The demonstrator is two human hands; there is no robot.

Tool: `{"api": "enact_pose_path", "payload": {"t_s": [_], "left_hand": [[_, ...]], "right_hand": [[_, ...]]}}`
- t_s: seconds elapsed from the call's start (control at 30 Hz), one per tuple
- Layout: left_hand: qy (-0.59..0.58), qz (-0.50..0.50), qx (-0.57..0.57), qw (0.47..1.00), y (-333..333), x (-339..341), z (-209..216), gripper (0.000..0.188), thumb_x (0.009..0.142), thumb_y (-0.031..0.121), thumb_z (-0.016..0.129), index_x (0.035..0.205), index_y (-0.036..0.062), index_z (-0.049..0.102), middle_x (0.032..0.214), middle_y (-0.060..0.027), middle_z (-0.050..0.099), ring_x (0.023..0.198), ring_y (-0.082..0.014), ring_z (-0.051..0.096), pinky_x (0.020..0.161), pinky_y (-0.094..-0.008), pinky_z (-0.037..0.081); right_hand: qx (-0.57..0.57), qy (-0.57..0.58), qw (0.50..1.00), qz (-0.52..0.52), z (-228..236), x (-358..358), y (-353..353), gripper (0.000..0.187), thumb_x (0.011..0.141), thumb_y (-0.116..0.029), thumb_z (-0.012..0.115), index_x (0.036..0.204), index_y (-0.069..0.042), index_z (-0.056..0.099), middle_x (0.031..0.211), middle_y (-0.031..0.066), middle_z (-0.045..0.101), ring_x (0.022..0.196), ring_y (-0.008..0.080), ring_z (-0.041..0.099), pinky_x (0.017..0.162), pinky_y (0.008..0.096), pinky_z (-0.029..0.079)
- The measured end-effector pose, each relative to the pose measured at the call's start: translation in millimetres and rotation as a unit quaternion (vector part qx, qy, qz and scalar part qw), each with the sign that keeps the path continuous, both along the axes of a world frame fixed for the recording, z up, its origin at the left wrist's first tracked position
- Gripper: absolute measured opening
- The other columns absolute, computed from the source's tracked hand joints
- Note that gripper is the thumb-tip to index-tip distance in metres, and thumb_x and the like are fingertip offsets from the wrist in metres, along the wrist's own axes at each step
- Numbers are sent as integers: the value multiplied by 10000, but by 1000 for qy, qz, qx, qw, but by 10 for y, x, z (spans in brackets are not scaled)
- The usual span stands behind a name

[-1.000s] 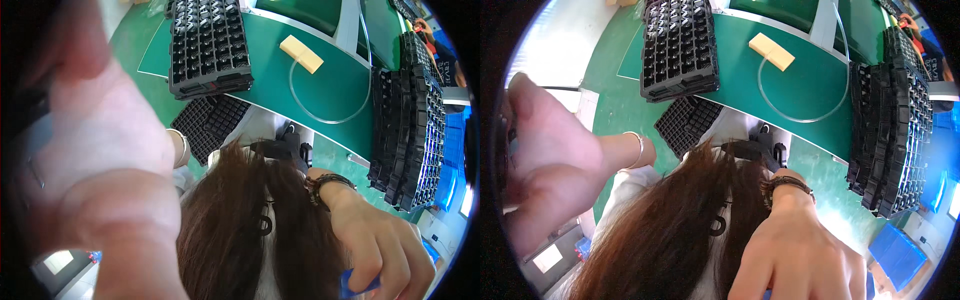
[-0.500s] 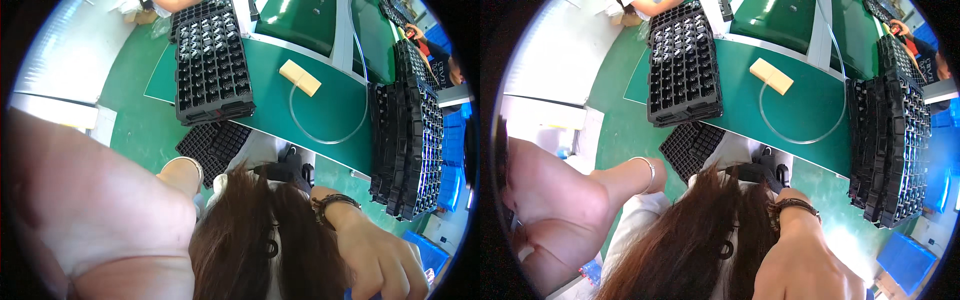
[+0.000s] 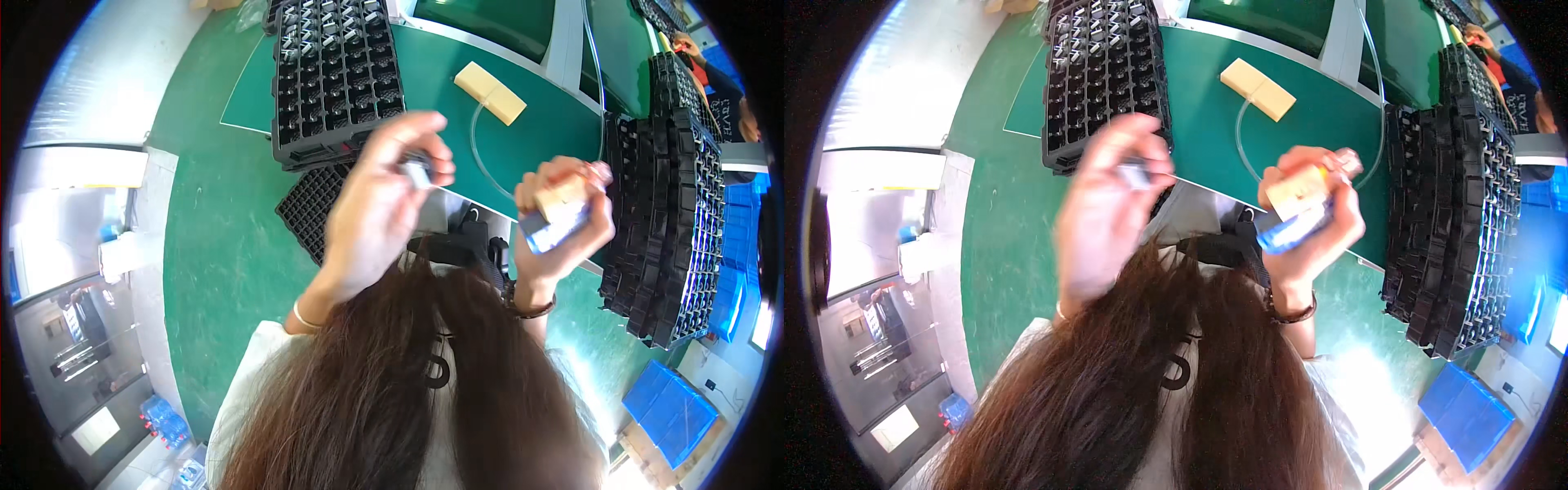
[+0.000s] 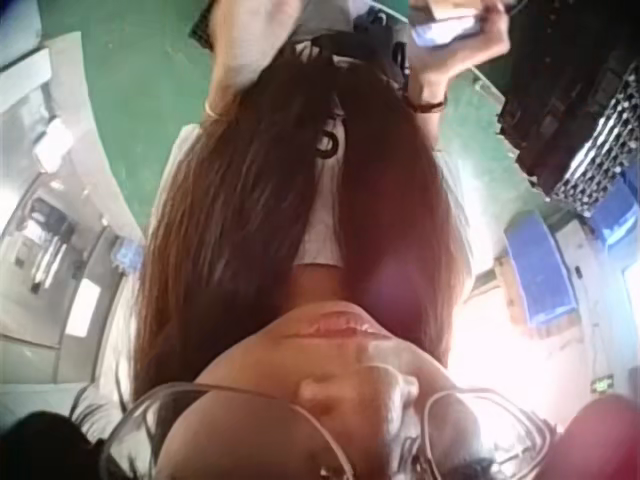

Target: Assembling small electronic components by placing them into a plastic housing on a factory production line.

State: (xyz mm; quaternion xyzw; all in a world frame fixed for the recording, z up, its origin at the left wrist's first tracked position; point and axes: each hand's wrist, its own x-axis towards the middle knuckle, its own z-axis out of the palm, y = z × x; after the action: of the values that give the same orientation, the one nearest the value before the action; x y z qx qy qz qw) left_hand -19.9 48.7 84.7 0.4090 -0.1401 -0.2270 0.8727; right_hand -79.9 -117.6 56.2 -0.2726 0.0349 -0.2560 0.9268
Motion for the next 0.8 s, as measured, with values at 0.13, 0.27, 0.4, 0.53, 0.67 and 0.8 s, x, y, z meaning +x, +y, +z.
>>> {"api": "enact_pose_path", "payload": {"t_s": [0.13,0.27,0.4,0.53,0.67,0.8], "left_hand": [[63,-63,118,989,-115,-119,-480,452,858,63,565,1264,-26,385,1078,-112,553,992,-132,527,892,-276,431],[129,-51,132,981,-177,-110,-664,458,801,41,642,1212,-31,455,1020,-121,612,854,-108,586,779,-221,472],[83,-63,176,979,-187,-82,-699,486,773,43,681,1206,-26,472,966,-105,630,834,-99,585,738,-205,464],[119,-93,146,978,-215,-71,-805,509,766,44,691,1218,-22,465,958,-91,623,844,-95,574,747,-204,452],[146,-73,107,981,-249,-77,-850,515,769,47,690,1225,-22,460,993,-85,600,893,-94,555,792,-211,438],[153,-56,108,981,-275,-88,-851,487,784,43,673,1222,-24,471,1030,-82,583,921,-105,552,823,-218,434]], "right_hand": [[-132,136,980,-58,-261,113,110,300,932,-339,353,1038,-83,470,981,80,533,808,129,517,663,252,431],[-206,157,966,-5,-491,93,163,369,892,-377,448,1078,-59,469,1018,86,510,821,126,519,701,252,441],[-269,176,947,0,-521,43,183,367,887,-337,449,984,5,540,868,44,572,750,100,536,667,233,418],[-277,163,947,6,-574,17,163,369,883,-339,460,990,5,539,870,48,575,765,101,537,680,236,421],[-299,173,938,9,-561,3,175,366,880,-327,472,1018,7,527,892,61,582,794,116,546,715,246,429],[-326,172,929,15,-535,-15,187,349,879,-295,485,1043,11,515,929,74,583,823,125,546,741,255,430]]}}
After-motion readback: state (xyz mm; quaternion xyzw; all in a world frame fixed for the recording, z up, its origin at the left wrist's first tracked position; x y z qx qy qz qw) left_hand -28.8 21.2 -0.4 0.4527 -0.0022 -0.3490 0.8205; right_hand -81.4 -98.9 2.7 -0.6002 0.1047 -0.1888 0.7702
